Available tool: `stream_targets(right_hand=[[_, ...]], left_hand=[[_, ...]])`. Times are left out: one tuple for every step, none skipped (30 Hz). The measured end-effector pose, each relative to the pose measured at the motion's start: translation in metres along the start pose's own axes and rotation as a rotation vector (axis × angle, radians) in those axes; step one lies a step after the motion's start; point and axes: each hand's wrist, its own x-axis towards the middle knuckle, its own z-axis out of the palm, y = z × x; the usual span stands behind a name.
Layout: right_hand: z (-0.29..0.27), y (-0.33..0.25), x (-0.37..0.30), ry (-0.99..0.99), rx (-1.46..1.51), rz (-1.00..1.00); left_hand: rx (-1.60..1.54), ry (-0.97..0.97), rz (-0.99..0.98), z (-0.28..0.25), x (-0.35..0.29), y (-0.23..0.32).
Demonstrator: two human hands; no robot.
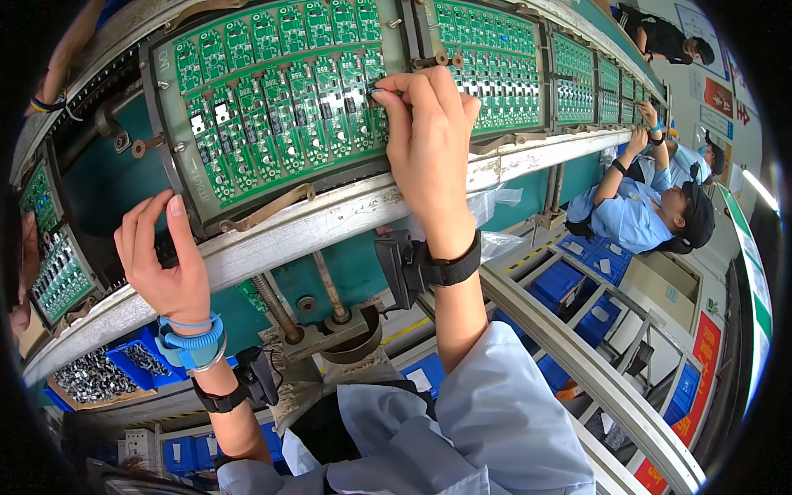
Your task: The person picks up components from a blue bin and a cardboard box, placing them one by one into slots on a circuit board. After populating the board, the person uses their finger to point at specific components on the board.
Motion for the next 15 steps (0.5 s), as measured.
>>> stream_targets(right_hand=[[0.0,0.001,0.0,-0.001,-0.001,0.0],[0.0,0.0,-0.001,0.01,-0.011,-0.005],[0.0,0.0,-0.001,0.02,-0.021,-0.011],[0.0,-0.001,-0.001,0.031,-0.031,-0.016],[0.0,-0.003,-0.001,0.031,-0.031,-0.018],[-0.001,-0.006,0.0,0.037,-0.04,-0.018],[-0.003,-0.008,0.001,0.043,-0.052,-0.015],[-0.004,-0.01,0.002,0.049,-0.063,-0.013],[-0.005,-0.011,0.003,0.049,-0.063,-0.012],[-0.006,-0.013,0.004,0.038,-0.063,-0.006],[-0.007,-0.015,0.005,0.026,-0.062,0.0],[-0.008,-0.017,0.006,0.015,-0.062,0.002],[-0.01,-0.017,0.007,0.015,-0.061,-0.001],[-0.013,-0.017,0.008,-0.016,-0.037,0.014],[-0.016,-0.015,0.008,-0.047,-0.014,0.03]], left_hand=[[0.003,-0.003,-0.003,0.0,-0.001,0.0],[0.006,-0.004,-0.006,0.0,-0.001,0.0],[0.009,-0.006,-0.009,0.0,-0.002,0.0],[0.01,-0.005,-0.009,-0.001,-0.002,0.0],[0.008,-0.003,-0.013,-0.002,-0.002,0.0],[0.006,0.0,-0.016,-0.002,-0.002,0.0],[0.002,-0.001,-0.018,-0.002,-0.001,0.001],[0.002,-0.001,-0.018,-0.002,-0.001,0.001],[0.0,0.002,-0.017,-0.002,-0.001,0.0],[-0.002,0.006,-0.016,-0.002,-0.001,0.0],[-0.003,0.009,-0.015,-0.003,0.0,-0.001],[-0.003,0.012,-0.017,-0.003,0.0,-0.001],[0.0,0.011,-0.014,-0.004,0.0,-0.002],[0.003,0.01,-0.011,-0.005,0.0,-0.003],[0.005,0.009,-0.008,-0.006,0.0,-0.004]])
